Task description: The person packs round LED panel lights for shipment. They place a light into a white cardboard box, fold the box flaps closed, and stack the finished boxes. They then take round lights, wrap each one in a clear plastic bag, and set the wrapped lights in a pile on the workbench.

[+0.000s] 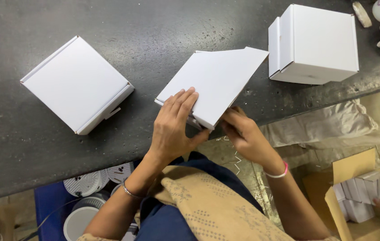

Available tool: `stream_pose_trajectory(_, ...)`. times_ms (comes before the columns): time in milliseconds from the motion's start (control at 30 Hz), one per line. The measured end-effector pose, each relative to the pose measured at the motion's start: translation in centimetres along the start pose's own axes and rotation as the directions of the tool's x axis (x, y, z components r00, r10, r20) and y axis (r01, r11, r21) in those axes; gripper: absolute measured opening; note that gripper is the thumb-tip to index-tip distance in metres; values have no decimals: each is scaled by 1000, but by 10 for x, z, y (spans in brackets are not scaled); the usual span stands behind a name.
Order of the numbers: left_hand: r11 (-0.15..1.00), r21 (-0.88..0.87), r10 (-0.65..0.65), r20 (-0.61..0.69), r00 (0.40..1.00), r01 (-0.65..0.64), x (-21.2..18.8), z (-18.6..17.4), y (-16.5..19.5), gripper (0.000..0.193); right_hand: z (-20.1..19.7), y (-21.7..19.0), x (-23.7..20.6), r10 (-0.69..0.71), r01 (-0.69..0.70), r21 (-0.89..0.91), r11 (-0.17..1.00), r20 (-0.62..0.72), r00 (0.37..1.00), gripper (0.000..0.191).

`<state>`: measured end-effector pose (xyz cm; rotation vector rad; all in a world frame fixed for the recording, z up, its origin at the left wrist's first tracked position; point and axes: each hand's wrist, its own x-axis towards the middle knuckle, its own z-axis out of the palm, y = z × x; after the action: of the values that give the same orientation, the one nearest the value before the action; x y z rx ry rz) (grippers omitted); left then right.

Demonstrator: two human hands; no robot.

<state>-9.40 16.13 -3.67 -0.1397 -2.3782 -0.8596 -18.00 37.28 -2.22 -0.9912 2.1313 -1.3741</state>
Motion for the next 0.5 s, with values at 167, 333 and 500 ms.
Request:
stream_pose_trajectory(167, 939, -292, -225, -122, 967, 182, 15, -12, -29, 50, 3, -3, -19, 52, -36, -315, 949, 45, 998, 48)
stream_pose_trajectory(333, 950, -262, -207, -110, 972, 173, 23, -19, -57, 38, 2, 6, -25, 198, -166, -271, 948, 97, 975, 41)
stream_pose_trajectory(500, 881, -419, -290, -115, 950, 218, 31, -8, -68, 41, -14, 18, 4, 6, -57, -303, 951, -168, 986, 29)
